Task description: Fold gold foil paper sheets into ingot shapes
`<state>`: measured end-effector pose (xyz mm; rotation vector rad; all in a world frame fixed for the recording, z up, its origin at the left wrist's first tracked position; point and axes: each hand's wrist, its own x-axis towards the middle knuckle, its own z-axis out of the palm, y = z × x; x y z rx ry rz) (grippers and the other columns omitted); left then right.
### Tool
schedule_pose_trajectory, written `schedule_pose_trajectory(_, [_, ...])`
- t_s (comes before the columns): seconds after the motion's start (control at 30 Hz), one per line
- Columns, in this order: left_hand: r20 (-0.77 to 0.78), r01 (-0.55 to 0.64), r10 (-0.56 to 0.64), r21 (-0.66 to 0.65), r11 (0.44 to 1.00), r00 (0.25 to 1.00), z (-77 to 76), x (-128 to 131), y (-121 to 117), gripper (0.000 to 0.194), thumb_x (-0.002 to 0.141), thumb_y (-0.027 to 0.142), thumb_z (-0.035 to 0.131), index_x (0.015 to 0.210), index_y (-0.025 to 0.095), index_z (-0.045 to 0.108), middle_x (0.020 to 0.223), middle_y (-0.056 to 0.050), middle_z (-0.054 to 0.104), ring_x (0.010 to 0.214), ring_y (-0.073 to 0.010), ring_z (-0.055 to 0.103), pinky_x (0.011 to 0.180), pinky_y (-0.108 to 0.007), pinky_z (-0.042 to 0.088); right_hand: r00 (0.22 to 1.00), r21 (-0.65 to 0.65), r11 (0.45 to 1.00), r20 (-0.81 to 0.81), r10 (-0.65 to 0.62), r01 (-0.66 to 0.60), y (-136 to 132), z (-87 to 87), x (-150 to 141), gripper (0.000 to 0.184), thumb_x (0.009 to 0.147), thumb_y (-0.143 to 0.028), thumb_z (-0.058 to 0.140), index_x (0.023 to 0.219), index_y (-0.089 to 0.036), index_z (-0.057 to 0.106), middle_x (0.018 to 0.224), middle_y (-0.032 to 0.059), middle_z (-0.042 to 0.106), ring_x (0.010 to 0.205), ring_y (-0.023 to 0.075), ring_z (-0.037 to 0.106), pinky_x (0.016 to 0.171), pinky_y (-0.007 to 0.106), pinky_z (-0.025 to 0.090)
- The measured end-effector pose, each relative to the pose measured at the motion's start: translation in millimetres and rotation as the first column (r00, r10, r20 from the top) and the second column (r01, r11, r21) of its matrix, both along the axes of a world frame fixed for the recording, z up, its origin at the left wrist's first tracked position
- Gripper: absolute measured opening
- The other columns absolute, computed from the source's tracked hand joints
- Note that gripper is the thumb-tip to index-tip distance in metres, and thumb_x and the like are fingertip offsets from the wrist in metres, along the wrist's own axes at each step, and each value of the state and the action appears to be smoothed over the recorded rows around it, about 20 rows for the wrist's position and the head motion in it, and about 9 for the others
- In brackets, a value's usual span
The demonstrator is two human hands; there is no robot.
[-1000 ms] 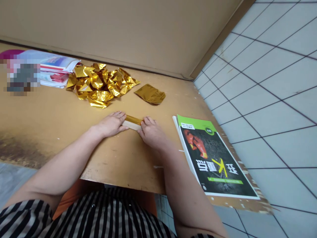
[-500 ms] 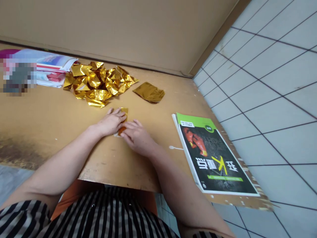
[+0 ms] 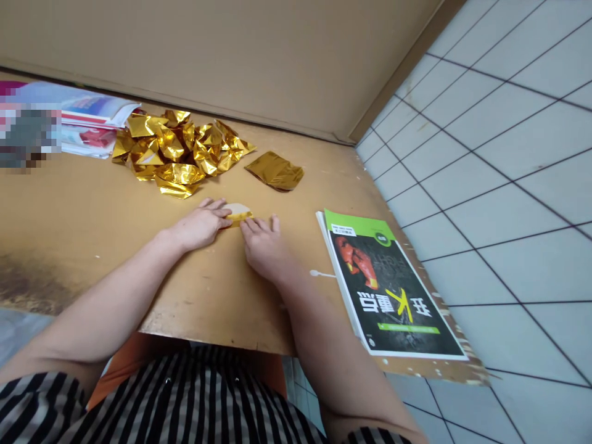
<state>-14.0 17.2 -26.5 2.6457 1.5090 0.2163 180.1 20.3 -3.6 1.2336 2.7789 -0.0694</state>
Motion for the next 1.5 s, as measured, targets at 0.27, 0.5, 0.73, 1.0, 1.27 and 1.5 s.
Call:
schedule_pose_trajectory(0.27, [0.039,0.013,-0.014,0.040,0.999,0.999,-10.5,24.4,-4.5,0.043,0.098,0.020,0.034,0.132,0.013,0.059,0.139,-0.014,0.059,0.136,-0.0255,0.048,0.113,-0.046,0.038,0.999,0.057,0.998,0.027,-0.021,0.020,-8.1,2.0,-5.4,0.052,0.091,-0.008,0.031,0.136,-0.002,0.054,0.123,0.0235,0.067,0.114,0.0300,0.058,0.115,0.059,0.017])
schedule_pose_trajectory(0.5, [0.001,-0.056,0.056,-0.086,0.995,0.998,-12.3,18.6,-3.1,0.055,0.101,0.041,0.035,0.146,0.011,0.043,0.154,-0.015,0.040,0.146,-0.0249,0.033,0.119,-0.040,0.027,0.996,0.053,0.995,0.028,-0.089,0.088,-1.7,7.2,1.1,0.046,0.093,-0.011,0.030,0.128,-0.004,0.058,0.118,0.0219,0.070,0.117,0.0299,0.057,0.114,0.057,0.017])
schedule_pose_trajectory(0.73, [0.024,-0.038,0.040,-0.058,0.998,0.999,-13.7,21.4,-5.6,0.055,0.100,0.040,0.035,0.147,0.013,0.040,0.158,-0.015,0.035,0.148,-0.0248,0.026,0.120,-0.041,0.022,0.996,0.045,0.996,0.037,-0.080,0.079,-4.7,6.8,-3.0,0.048,0.093,-0.012,0.030,0.132,0.001,0.053,0.123,0.0263,0.066,0.116,0.0312,0.059,0.113,0.053,0.021])
schedule_pose_trajectory(1.0, [0.027,-0.019,0.025,-0.177,0.984,0.999,-9.1,28.8,-11.0,0.062,0.099,0.045,0.036,0.151,0.010,0.033,0.160,-0.016,0.029,0.149,-0.0243,0.026,0.119,-0.036,0.024,0.998,0.023,0.998,-0.038,-0.055,0.056,-2.7,2.2,-2.1,0.049,0.091,-0.011,0.033,0.135,0.000,0.051,0.130,0.0267,0.062,0.123,0.0318,0.055,0.113,0.053,0.023])
schedule_pose_trajectory(1.27, [-0.024,-0.059,0.055,-0.318,0.946,0.998,4.8,26.3,-13.1,0.070,0.097,0.048,0.040,0.152,0.006,0.026,0.161,-0.019,0.020,0.150,-0.0275,0.019,0.120,-0.039,0.021,0.999,-0.117,0.993,-0.052,-0.008,0.002,0.8,5.4,2.2,0.056,0.090,-0.010,0.033,0.145,-0.001,0.041,0.148,0.0231,0.048,0.140,0.0257,0.041,0.115,0.046,0.027])
schedule_pose_trajectory(1.5, [-0.039,-0.039,0.029,-0.285,0.958,0.999,14.8,7.8,-15.6,0.065,0.092,0.048,0.050,0.144,0.009,0.043,0.158,-0.018,0.033,0.145,-0.0265,0.033,0.116,-0.034,0.030,1.000,-0.118,0.993,0.009,-0.029,0.030,8.1,10.2,14.4,0.048,0.094,-0.008,0.030,0.134,-0.013,0.056,0.147,0.0162,0.052,0.138,0.0229,0.046,0.113,0.045,0.031])
